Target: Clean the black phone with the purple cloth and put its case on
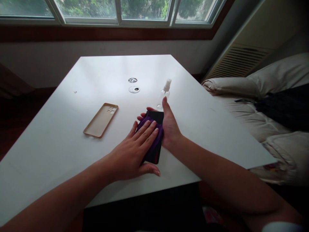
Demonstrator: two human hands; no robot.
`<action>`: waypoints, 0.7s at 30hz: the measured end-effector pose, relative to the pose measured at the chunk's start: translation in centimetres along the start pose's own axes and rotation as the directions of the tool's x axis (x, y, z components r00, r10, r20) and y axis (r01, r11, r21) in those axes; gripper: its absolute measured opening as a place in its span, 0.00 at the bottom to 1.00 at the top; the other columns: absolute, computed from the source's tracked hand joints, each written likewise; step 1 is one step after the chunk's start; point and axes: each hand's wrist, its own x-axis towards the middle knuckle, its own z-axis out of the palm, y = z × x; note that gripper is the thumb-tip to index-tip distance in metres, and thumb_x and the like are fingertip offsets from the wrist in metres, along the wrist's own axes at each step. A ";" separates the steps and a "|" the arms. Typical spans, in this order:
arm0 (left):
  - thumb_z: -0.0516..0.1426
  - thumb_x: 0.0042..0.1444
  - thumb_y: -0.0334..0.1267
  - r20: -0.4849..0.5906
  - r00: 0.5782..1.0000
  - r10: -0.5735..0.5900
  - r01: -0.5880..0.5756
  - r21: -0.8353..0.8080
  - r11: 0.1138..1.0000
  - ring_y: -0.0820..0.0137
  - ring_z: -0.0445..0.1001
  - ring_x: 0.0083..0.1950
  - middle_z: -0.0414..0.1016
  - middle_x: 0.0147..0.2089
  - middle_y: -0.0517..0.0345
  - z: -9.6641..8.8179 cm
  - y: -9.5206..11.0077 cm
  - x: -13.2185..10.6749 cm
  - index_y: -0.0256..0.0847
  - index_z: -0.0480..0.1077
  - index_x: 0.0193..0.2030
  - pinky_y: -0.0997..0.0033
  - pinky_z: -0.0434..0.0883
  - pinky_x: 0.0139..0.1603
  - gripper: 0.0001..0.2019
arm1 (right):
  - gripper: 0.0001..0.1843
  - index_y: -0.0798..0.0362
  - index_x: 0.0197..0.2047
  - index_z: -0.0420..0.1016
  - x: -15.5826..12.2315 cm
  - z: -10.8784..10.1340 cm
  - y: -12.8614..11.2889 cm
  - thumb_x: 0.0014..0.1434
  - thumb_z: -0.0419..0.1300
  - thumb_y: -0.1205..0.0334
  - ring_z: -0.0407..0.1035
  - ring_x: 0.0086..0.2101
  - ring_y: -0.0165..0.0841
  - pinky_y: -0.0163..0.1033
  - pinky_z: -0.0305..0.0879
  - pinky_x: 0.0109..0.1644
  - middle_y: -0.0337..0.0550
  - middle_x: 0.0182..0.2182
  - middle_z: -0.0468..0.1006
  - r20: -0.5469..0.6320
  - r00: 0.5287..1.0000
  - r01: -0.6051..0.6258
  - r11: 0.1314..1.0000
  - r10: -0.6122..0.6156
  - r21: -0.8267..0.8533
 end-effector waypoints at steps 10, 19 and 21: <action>0.53 0.66 0.27 -0.264 0.956 0.131 -0.147 -0.039 0.988 0.58 0.52 0.77 0.59 0.74 0.48 -0.5 -0.5 -0.4 0.41 0.52 0.75 0.43 0.52 0.78 0.32 | 0.32 0.50 0.42 0.72 0.4 0.0 -1.9 0.57 0.58 0.27 0.79 0.39 0.43 0.53 0.79 0.45 0.47 0.34 0.81 0.009 0.995 0.103 0.993 -0.104 0.064; 0.64 0.61 0.34 -0.480 0.877 -0.026 -0.058 -0.159 0.985 0.58 0.66 0.70 0.64 0.70 0.41 -1.1 -0.5 -0.6 0.38 0.61 0.71 0.56 0.69 0.71 0.33 | 0.32 0.52 0.42 0.71 -0.5 0.3 -1.8 0.57 0.60 0.29 0.79 0.42 0.45 0.52 0.79 0.46 0.49 0.36 0.81 0.043 0.994 0.095 0.995 -0.096 0.037; 0.64 0.61 0.35 -0.475 0.879 -0.052 -0.040 -0.180 0.983 0.58 0.67 0.70 0.65 0.70 0.42 -0.9 -0.5 -0.7 0.39 0.61 0.71 0.59 0.70 0.70 0.33 | 0.31 0.51 0.42 0.71 -0.6 0.4 -1.8 0.57 0.59 0.29 0.79 0.42 0.44 0.52 0.78 0.47 0.48 0.35 0.81 0.040 0.992 0.119 0.993 -0.120 0.029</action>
